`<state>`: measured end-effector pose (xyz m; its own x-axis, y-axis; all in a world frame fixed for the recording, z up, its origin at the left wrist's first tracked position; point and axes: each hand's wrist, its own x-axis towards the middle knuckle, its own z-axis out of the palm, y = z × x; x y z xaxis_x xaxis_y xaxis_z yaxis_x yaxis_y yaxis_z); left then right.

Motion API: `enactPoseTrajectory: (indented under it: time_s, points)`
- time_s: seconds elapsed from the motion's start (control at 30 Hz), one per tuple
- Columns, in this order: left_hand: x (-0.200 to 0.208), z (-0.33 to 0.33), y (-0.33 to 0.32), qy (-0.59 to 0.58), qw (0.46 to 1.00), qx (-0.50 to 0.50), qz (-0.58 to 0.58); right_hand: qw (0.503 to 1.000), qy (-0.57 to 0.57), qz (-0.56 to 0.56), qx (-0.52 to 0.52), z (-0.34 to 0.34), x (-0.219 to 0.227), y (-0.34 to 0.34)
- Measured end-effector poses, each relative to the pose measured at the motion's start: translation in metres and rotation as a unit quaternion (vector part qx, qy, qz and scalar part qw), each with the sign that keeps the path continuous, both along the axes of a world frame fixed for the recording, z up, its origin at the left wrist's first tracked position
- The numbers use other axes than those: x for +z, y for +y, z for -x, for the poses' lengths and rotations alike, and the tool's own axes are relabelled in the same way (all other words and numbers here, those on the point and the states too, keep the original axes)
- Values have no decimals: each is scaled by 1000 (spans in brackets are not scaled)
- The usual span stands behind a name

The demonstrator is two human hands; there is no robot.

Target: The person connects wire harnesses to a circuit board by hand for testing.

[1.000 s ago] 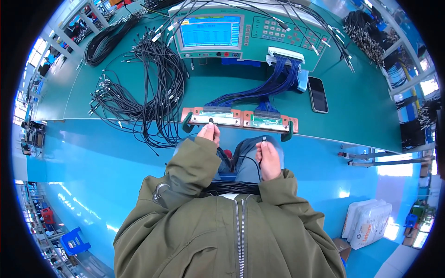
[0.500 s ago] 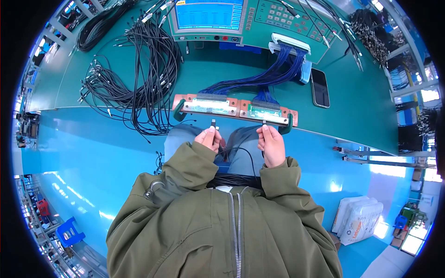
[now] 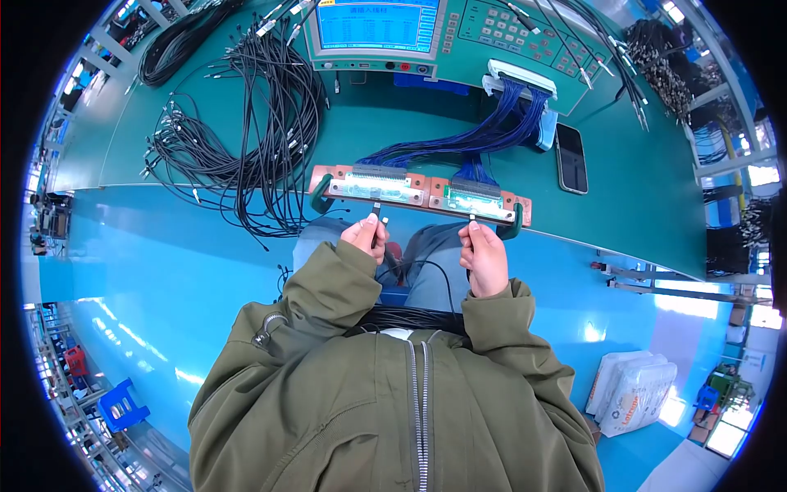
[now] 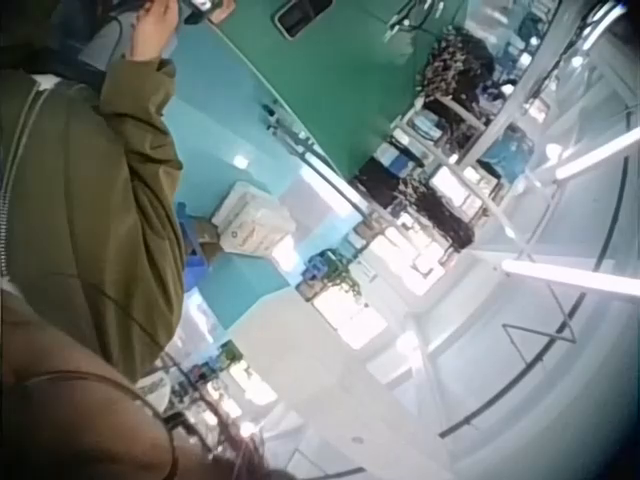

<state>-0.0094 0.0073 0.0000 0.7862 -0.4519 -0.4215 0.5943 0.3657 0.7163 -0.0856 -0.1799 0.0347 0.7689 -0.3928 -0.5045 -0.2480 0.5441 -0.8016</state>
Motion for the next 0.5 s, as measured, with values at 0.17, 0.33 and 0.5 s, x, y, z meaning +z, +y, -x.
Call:
enactPoseTrajectory:
  time_s: [0.17, 0.33, 0.5]
  points:
    - [2, -1, 0, 15, 1000, 1, -10, 998, -25, -25, -44, -4, -1, 8]
    - [1, -3, 0, 26, 1000, -1, -6, 995, -47, -59, -68, -8, -2, 10]
    - [-7, -7, 0, 26, 1000, 5, 11, 999, -36, -31, -6, -6, -4, -1]
